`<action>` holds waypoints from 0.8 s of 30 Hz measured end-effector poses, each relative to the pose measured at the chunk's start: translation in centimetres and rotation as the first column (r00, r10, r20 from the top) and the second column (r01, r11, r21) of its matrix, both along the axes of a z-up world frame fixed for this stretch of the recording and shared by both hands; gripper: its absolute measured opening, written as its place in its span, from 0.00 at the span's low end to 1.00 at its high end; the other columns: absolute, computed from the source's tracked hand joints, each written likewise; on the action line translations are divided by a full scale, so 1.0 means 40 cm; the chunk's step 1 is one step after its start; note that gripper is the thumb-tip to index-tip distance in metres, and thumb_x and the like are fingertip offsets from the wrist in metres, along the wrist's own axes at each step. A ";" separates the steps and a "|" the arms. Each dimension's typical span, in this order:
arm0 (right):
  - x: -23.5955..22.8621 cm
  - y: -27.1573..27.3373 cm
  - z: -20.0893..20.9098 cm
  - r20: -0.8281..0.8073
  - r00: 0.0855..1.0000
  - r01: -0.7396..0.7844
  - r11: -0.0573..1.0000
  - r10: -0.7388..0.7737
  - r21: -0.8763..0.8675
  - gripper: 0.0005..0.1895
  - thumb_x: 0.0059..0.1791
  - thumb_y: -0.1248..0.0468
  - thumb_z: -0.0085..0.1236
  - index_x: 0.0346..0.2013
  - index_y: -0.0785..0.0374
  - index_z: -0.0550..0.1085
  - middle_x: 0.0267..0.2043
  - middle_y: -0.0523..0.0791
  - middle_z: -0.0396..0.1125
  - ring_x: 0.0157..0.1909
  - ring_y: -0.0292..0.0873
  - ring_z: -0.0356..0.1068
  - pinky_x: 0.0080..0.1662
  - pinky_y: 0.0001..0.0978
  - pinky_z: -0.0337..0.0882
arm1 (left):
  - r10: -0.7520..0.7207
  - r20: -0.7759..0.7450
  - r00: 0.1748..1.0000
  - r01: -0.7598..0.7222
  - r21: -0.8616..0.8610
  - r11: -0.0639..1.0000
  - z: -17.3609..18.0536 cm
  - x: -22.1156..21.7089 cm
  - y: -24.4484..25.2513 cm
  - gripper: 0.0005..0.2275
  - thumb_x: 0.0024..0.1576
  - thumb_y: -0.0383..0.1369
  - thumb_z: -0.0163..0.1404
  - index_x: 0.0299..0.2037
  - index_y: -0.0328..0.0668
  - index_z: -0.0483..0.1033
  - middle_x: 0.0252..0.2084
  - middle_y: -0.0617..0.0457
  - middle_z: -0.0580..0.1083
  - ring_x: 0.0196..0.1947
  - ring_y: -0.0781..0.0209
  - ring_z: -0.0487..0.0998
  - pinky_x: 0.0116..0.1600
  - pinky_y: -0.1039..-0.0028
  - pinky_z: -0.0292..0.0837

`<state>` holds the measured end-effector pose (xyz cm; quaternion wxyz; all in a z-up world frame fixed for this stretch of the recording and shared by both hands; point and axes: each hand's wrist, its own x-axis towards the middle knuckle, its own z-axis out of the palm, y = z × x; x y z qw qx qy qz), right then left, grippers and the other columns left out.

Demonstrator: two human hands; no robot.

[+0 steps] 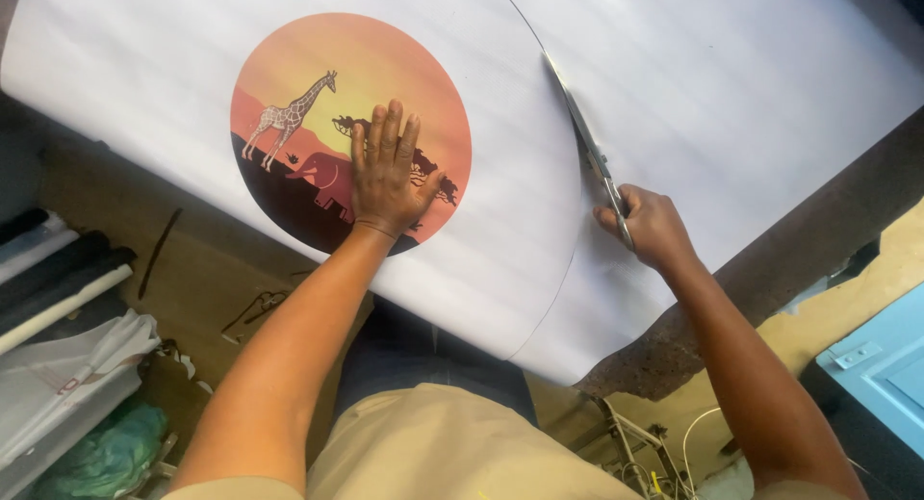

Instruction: The person uses large scissors to cut a printed banner laid on a wooden table. They trim the edges and cut out a circular shape containing a graphic of a giraffe and elephant. After cutting, the person rolls the banner onto a black tube.

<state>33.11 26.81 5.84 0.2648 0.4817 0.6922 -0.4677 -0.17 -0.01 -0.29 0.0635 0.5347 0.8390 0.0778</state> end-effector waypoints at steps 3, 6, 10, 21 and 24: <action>0.022 -0.002 -0.035 0.004 1.000 0.000 1.000 0.000 0.022 0.22 0.53 0.46 0.69 0.32 0.63 0.78 0.23 0.53 0.72 0.29 0.53 0.73 0.38 0.41 0.70 | -0.013 -0.013 1.000 0.013 0.003 1.000 -0.002 0.000 0.001 0.41 0.64 0.63 0.50 0.82 0.52 0.52 0.85 0.44 0.49 0.84 0.42 0.46 0.81 0.41 0.38; 0.002 0.010 -0.011 -0.001 1.000 0.017 1.000 -0.017 0.010 0.21 0.53 0.48 0.69 0.32 0.63 0.78 0.22 0.53 0.72 0.28 0.52 0.73 0.37 0.40 0.69 | -0.007 -0.022 1.000 0.008 0.033 0.999 0.003 0.000 0.003 0.41 0.64 0.63 0.49 0.82 0.52 0.53 0.84 0.44 0.50 0.83 0.42 0.47 0.80 0.41 0.40; -0.054 0.040 0.039 0.007 1.000 0.006 1.000 -0.006 -0.009 0.20 0.53 0.49 0.69 0.34 0.65 0.79 0.24 0.53 0.72 0.30 0.54 0.73 0.38 0.42 0.69 | -0.018 -0.027 0.999 0.019 0.052 0.998 0.003 -0.003 0.008 0.41 0.63 0.62 0.50 0.82 0.51 0.54 0.84 0.43 0.51 0.83 0.42 0.48 0.80 0.41 0.41; -0.083 0.077 0.000 -0.014 0.998 -0.061 0.997 0.061 0.048 0.25 0.53 0.43 0.71 0.31 0.63 0.78 0.23 0.52 0.71 0.28 0.52 0.72 0.37 0.40 0.69 | -0.002 -0.020 1.000 0.003 0.048 0.999 0.005 0.004 0.007 0.41 0.62 0.61 0.51 0.82 0.51 0.54 0.84 0.44 0.51 0.83 0.42 0.48 0.80 0.41 0.41; -0.118 0.094 0.024 0.036 0.990 -0.139 0.990 0.138 0.023 0.25 0.52 0.44 0.68 0.35 0.66 0.79 0.27 0.57 0.74 0.33 0.60 0.76 0.40 0.47 0.72 | 0.016 -0.040 0.999 -0.013 0.060 0.998 0.005 -0.004 0.012 0.41 0.63 0.62 0.48 0.82 0.51 0.53 0.84 0.45 0.51 0.84 0.43 0.49 0.81 0.41 0.41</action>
